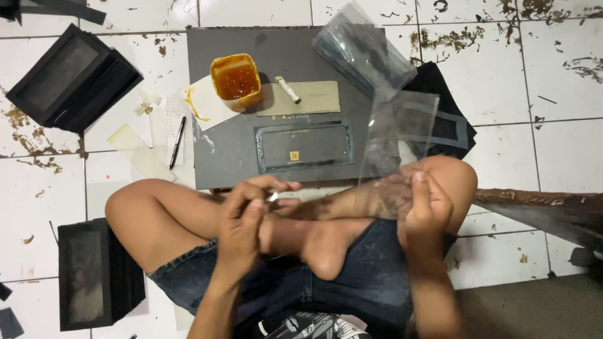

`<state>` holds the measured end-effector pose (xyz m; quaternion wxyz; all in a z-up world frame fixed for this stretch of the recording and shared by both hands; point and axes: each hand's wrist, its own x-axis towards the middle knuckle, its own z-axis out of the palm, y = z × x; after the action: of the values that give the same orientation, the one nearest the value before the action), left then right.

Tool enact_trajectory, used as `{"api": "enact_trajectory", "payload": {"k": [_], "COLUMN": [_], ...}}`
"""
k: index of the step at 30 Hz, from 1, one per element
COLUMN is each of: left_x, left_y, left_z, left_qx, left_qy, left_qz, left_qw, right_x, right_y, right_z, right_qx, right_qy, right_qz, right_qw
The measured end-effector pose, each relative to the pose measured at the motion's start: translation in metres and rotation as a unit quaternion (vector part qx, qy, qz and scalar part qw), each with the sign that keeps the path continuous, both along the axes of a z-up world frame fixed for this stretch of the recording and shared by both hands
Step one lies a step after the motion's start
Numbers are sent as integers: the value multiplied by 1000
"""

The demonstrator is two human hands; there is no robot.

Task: The person sits on the floor and assembles rectangular frames by applying a white adhesive to a dark grey board using a small stick. They then place a clear plastic sheet over the adhesive and press it down to secure it. The person repeats this process for multiple frames, stacking the completed ones to the side.

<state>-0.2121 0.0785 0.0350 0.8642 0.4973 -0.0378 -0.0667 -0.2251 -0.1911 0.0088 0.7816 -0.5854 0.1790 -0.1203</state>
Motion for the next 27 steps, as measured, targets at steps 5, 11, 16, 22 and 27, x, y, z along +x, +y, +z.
{"api": "enact_trajectory", "payload": {"k": [5,11,16,22,27], "left_x": [13,17,24,25,10], "left_y": [24,20,0,-25,-47], "left_z": [-23,-22,-15,-18,-7], "left_qx": [-55,-103,-19,72,17], "left_qy": [-52,21,4,-13,42], "left_qz": [67,16,13,21,49], "left_qw": [995,994,1000,997,998], "right_x": [50,159,205,114,26], "right_y": [-21,-68,-73,-1,37], "right_z": [2,-23,-40,18,5], "right_qx": [-145,-136,-582,-562,-491], "right_qy": [25,-32,-108,-212,-312], "right_qz": [-101,26,33,78,261], "right_qw": [984,990,806,795,770]}}
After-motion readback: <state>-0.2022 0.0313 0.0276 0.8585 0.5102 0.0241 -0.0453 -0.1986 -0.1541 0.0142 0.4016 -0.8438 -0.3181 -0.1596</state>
